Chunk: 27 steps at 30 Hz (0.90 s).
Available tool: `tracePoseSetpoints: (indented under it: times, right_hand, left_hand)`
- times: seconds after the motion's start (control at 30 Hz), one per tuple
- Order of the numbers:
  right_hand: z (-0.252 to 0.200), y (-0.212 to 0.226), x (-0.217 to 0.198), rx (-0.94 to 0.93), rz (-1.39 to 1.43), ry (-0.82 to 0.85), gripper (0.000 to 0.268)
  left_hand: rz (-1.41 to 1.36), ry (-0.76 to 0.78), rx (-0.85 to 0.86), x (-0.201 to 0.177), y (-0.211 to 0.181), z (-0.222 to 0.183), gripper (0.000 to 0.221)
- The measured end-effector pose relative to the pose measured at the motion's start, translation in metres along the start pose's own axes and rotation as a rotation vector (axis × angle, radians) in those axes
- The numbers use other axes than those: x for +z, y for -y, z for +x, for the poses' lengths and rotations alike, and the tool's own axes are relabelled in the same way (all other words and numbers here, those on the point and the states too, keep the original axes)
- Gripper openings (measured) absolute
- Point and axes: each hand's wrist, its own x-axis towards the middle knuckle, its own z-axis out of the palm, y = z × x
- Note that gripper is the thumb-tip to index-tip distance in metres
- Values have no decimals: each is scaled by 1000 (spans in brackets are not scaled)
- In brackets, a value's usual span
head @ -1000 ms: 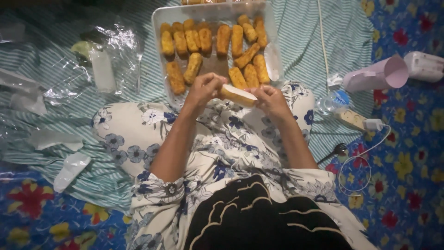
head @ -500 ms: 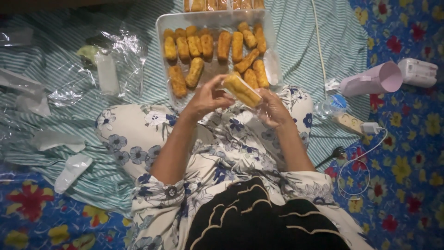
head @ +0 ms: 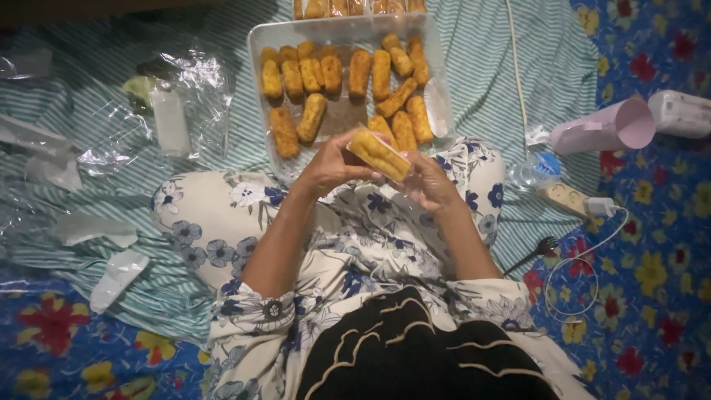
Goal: Wrapping individual fried food items in small paper sheets from a tray.
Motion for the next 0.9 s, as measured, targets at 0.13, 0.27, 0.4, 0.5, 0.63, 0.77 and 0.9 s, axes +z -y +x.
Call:
tracePoseSetpoints:
  times: [0.13, 0.27, 0.4, 0.5, 0.63, 0.77, 0.9]
  right_hand:
    - [-9, 7, 11, 21, 27, 10, 39]
    - [8, -5, -8, 26, 33, 55, 37]
    - [8, -6, -12, 34, 21, 78, 33]
    - [15, -9, -21, 40, -13, 105, 32]
    - [27, -21, -46, 9, -127, 94, 29]
    - [10, -9, -34, -2, -136, 99, 27]
    - [-5, 5, -19, 25, -159, 65, 29]
  left_hand:
    - [39, 2, 20, 7, -10, 3, 71]
    - [-14, 2, 9, 18, -19, 2, 65]
    - [17, -17, 6, 17, -17, 0, 63]
    - [53, -24, 11, 12, -15, 3, 62]
    - [131, -44, 35, 13, -21, 3, 61]
    - [96, -50, 18, 11, -23, 5, 62]
    - [139, -59, 41, 10, -26, 7, 62]
